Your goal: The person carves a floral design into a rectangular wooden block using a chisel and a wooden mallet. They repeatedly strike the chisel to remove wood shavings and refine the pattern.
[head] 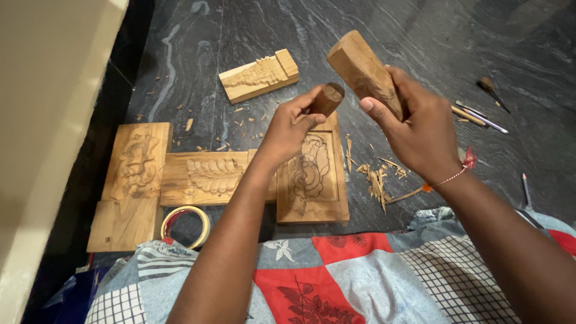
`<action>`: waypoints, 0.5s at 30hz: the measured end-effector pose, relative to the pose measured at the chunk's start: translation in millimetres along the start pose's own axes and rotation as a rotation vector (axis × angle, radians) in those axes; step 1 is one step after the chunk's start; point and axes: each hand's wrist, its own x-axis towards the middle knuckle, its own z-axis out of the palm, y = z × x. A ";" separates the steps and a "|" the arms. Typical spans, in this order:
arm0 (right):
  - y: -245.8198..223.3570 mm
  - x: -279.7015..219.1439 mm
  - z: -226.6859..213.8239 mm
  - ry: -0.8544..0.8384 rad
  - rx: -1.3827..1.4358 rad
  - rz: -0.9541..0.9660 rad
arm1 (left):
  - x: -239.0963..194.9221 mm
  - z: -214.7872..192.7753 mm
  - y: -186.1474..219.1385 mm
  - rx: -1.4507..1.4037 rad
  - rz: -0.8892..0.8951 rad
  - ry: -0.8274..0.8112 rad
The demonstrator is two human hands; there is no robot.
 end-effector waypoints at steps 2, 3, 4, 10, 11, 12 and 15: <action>0.0 -1.2 0.2 0.002 0.018 -0.004 | 0.0 0.2 1.1 0.024 0.003 0.015; -0.1 -1.3 0.5 -0.006 0.013 0.025 | 0.0 0.4 1.9 0.025 0.013 0.010; -0.1 -1.4 0.6 -0.015 0.008 0.053 | 0.0 0.8 2.6 0.026 0.024 0.005; -0.1 -3.2 0.8 -0.028 -0.046 0.078 | -0.2 2.0 3.1 0.093 -0.017 0.031; 0.1 -3.4 0.8 -0.028 -0.028 0.062 | -0.4 1.5 2.6 0.097 0.000 0.031; 0.3 -3.4 0.7 -0.027 -0.009 0.046 | -0.6 1.4 2.1 0.081 -0.003 0.033; 0.2 -3.2 1.7 -0.036 -0.022 0.064 | -1.1 -0.7 0.5 0.055 -0.016 0.042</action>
